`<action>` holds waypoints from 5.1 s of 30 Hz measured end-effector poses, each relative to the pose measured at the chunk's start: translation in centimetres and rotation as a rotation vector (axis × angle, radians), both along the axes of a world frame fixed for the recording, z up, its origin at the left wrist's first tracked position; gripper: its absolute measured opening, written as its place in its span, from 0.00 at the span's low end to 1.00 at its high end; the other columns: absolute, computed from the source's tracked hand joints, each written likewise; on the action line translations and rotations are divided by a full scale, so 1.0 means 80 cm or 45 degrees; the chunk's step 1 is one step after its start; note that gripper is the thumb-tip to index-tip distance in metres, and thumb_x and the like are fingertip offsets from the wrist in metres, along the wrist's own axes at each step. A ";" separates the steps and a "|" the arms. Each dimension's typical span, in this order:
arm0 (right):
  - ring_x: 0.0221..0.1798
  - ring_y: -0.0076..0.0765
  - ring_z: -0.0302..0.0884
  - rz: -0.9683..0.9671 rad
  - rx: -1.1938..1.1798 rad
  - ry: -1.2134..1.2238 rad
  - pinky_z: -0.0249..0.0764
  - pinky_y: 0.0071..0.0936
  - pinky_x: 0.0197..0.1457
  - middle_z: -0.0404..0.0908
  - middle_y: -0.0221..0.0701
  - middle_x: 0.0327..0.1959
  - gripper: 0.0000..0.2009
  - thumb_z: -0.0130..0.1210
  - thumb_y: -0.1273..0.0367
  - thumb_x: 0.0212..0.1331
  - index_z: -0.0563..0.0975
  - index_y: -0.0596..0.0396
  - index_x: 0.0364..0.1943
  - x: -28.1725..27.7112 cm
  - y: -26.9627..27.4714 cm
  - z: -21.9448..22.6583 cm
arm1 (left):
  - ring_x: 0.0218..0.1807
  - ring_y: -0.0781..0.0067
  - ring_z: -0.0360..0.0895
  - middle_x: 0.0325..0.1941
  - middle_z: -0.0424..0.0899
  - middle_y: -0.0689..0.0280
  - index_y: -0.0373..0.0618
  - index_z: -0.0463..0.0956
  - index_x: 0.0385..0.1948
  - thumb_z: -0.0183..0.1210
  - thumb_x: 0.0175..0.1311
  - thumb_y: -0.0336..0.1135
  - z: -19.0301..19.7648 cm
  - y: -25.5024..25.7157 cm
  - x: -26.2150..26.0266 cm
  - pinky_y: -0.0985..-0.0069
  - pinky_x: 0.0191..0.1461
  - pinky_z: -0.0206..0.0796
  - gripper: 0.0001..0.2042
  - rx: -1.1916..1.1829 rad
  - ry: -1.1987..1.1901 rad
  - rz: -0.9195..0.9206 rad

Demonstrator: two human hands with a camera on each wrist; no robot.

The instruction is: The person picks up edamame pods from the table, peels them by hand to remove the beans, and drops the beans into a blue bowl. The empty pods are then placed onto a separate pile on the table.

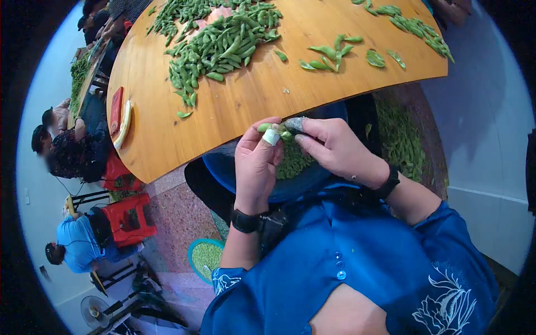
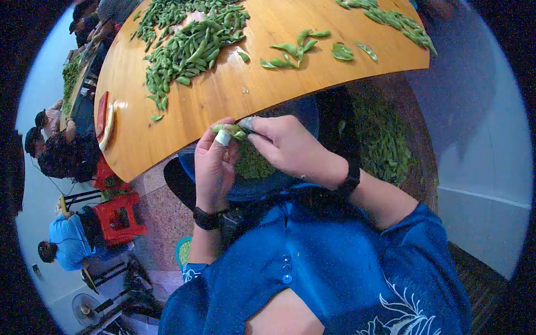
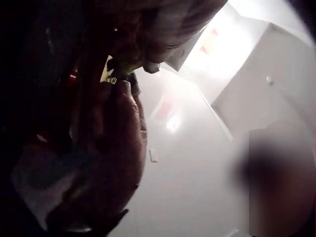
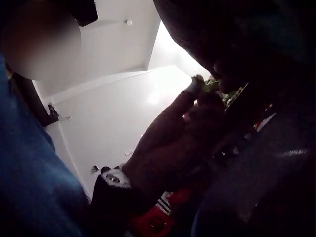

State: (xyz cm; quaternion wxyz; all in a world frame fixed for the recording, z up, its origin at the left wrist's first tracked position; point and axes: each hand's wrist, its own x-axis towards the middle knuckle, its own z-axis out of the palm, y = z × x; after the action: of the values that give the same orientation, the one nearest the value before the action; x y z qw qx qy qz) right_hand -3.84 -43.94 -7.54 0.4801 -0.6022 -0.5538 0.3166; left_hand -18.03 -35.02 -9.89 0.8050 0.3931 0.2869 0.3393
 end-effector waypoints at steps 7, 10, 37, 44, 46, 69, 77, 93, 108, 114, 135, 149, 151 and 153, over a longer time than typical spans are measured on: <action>0.23 0.35 0.76 -0.048 -0.175 0.091 0.70 0.30 0.28 0.76 0.41 0.21 0.08 0.50 0.72 0.59 0.76 0.60 0.38 0.011 -0.005 0.011 | 0.40 0.81 0.77 0.42 0.80 0.66 0.37 0.72 0.52 0.53 0.66 0.30 0.000 -0.001 -0.009 0.86 0.44 0.68 0.14 0.065 0.122 -0.203; 0.20 0.27 0.73 0.003 -0.253 0.230 0.69 0.27 0.25 0.75 0.33 0.18 0.07 0.49 0.71 0.60 0.76 0.59 0.36 0.011 -0.002 0.014 | 0.40 0.76 0.77 0.40 0.80 0.64 0.34 0.67 0.57 0.52 0.66 0.27 -0.010 -0.008 -0.001 0.81 0.45 0.68 0.18 0.944 0.590 -0.002; 0.27 0.14 0.67 -0.037 -0.320 0.678 0.65 0.18 0.29 0.74 0.21 0.24 0.08 0.48 0.73 0.62 0.78 0.59 0.40 0.005 -0.010 -0.020 | 0.32 0.72 0.77 0.38 0.78 0.58 0.36 0.63 0.59 0.46 0.64 0.26 -0.014 -0.007 -0.007 0.76 0.36 0.71 0.20 1.122 0.614 -0.407; 0.27 0.16 0.69 -0.046 -0.149 0.489 0.68 0.19 0.30 0.76 0.24 0.25 0.09 0.49 0.74 0.61 0.78 0.60 0.42 0.005 -0.009 -0.008 | 0.25 0.86 0.66 0.34 0.75 0.69 0.40 0.61 0.61 0.43 0.70 0.32 -0.033 -0.011 0.001 0.88 0.28 0.61 0.18 0.549 0.201 -0.326; 0.27 0.17 0.70 -0.045 -0.061 0.415 0.68 0.19 0.30 0.76 0.25 0.24 0.09 0.48 0.74 0.61 0.78 0.61 0.41 0.006 -0.010 -0.008 | 0.24 0.88 0.65 0.35 0.74 0.70 0.41 0.61 0.62 0.43 0.71 0.33 -0.028 -0.009 -0.005 0.89 0.28 0.60 0.19 0.479 0.262 -0.331; 0.20 0.15 0.70 -0.031 -0.204 0.350 0.66 0.19 0.22 0.74 0.26 0.19 0.07 0.49 0.71 0.62 0.76 0.59 0.31 0.003 -0.006 -0.014 | 0.34 0.81 0.78 0.35 0.81 0.64 0.42 0.68 0.56 0.52 0.61 0.19 -0.020 -0.015 0.006 0.79 0.37 0.73 0.20 1.268 0.757 -0.059; 0.26 0.18 0.70 -0.013 -0.449 0.727 0.70 0.23 0.31 0.75 0.24 0.22 0.07 0.50 0.72 0.61 0.78 0.61 0.37 0.017 -0.007 -0.014 | 0.29 0.81 0.74 0.43 0.77 0.66 0.37 0.62 0.60 0.45 0.68 0.28 -0.016 -0.005 -0.004 0.86 0.31 0.67 0.19 0.456 0.206 -0.383; 0.27 0.40 0.80 -0.184 0.001 0.227 0.73 0.32 0.29 0.79 0.43 0.25 0.07 0.51 0.74 0.58 0.77 0.60 0.39 -0.003 0.002 -0.019 | 0.25 0.88 0.68 0.29 0.74 0.73 0.41 0.64 0.60 0.43 0.72 0.33 -0.023 -0.015 0.018 0.88 0.27 0.61 0.17 0.609 0.175 -0.107; 0.29 0.20 0.76 -0.088 -0.130 0.296 0.73 0.21 0.33 0.81 0.33 0.28 0.12 0.52 0.76 0.58 0.78 0.63 0.45 0.003 0.008 0.004 | 0.26 0.85 0.67 0.29 0.73 0.72 0.42 0.70 0.43 0.38 0.67 0.29 -0.004 -0.007 0.018 0.87 0.28 0.59 0.11 -0.011 0.057 -0.161; 0.29 0.17 0.73 -0.246 -0.121 0.415 0.71 0.18 0.34 0.80 0.26 0.28 0.12 0.52 0.74 0.60 0.77 0.63 0.47 0.009 0.005 0.001 | 0.35 0.78 0.73 0.34 0.78 0.69 0.41 0.75 0.40 0.41 0.63 0.28 -0.024 0.004 -0.002 0.80 0.40 0.66 0.11 0.211 0.348 -0.317; 0.27 0.28 0.76 -0.461 -0.142 -0.121 0.72 0.25 0.34 0.78 0.36 0.26 0.13 0.50 0.73 0.60 0.75 0.61 0.48 0.108 -0.073 -0.005 | 0.40 0.49 0.76 0.37 0.77 0.52 0.36 0.76 0.32 0.58 0.54 0.32 0.055 0.181 0.087 0.62 0.45 0.68 0.08 1.829 1.538 0.203; 0.18 0.12 0.65 0.056 -0.399 0.734 0.62 0.12 0.20 0.72 0.19 0.20 0.09 0.47 0.67 0.65 0.77 0.55 0.39 0.050 0.004 0.031 | 0.28 0.85 0.73 0.32 0.79 0.70 0.40 0.70 0.57 0.59 0.61 0.26 0.036 0.002 0.039 0.86 0.30 0.67 0.21 0.778 0.612 -0.095; 0.18 0.12 0.65 0.081 -0.412 0.747 0.61 0.12 0.19 0.72 0.19 0.20 0.09 0.47 0.67 0.65 0.77 0.55 0.39 0.049 0.001 0.028 | 0.28 0.85 0.73 0.32 0.79 0.69 0.40 0.72 0.55 0.58 0.59 0.23 0.026 -0.003 0.037 0.85 0.31 0.68 0.20 0.812 0.603 -0.068; 0.18 0.11 0.65 0.105 -0.419 0.765 0.61 0.12 0.19 0.72 0.19 0.20 0.09 0.47 0.67 0.65 0.77 0.54 0.39 0.046 -0.001 0.024 | 0.29 0.86 0.74 0.33 0.80 0.68 0.40 0.73 0.53 0.57 0.58 0.19 0.015 -0.008 0.034 0.85 0.32 0.69 0.19 0.849 0.597 -0.046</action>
State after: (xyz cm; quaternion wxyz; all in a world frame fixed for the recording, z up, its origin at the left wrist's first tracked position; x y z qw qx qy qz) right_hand -0.12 -44.06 -5.64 0.5050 -0.5286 -0.3530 0.5839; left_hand -15.27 -35.65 -8.67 0.5519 0.7044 0.3300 0.3006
